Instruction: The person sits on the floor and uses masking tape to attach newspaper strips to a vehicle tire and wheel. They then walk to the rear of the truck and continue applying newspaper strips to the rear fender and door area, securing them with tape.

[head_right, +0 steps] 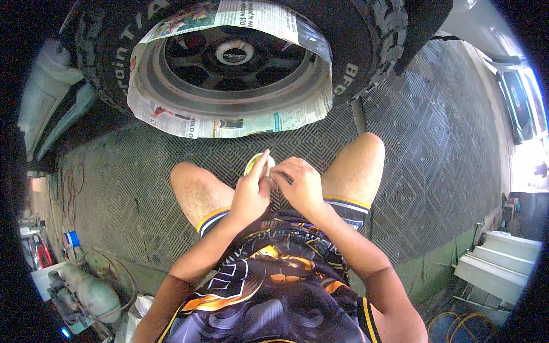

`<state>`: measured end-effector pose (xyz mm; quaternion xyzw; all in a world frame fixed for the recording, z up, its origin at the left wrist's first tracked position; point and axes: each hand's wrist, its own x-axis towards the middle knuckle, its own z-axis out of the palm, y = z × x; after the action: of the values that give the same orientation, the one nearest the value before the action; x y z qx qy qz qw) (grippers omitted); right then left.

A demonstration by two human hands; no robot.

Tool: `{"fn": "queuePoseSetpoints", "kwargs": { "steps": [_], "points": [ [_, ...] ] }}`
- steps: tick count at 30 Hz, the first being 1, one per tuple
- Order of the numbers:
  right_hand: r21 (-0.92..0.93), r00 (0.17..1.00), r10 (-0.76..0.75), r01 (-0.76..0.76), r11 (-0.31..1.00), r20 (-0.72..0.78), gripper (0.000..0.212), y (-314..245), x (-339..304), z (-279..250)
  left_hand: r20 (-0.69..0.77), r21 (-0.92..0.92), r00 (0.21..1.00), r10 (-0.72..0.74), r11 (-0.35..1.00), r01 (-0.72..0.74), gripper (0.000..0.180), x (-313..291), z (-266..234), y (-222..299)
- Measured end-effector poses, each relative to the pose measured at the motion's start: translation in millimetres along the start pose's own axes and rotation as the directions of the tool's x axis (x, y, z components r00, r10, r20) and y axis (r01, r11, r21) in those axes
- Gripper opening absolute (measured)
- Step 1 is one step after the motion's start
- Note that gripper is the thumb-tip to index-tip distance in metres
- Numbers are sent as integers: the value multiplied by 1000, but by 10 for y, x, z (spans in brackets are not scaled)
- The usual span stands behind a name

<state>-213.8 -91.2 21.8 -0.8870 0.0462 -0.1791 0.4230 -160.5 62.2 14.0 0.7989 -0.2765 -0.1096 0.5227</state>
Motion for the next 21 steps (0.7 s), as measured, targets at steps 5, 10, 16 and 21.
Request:
{"fn": "queuePoseSetpoints", "kwargs": {
  "steps": [5,10,16,21],
  "points": [
    [233,982,190,-188,954,16,11,-177,84,23,-60,-167,997,-39,986,28,60,25,-47,17],
    [143,986,129,-143,979,104,13,-47,61,66,-51,-209,996,-76,976,64,57,-66,-19,-64],
    [93,979,143,-157,983,143,15,-3,25,73,10,-227,991,-137,965,135,57,-112,40,-89],
    [182,976,196,-211,960,94,25,-31,3,9,-16,-232,998,-58,971,52,62,-62,65,-102]
  ]
}}
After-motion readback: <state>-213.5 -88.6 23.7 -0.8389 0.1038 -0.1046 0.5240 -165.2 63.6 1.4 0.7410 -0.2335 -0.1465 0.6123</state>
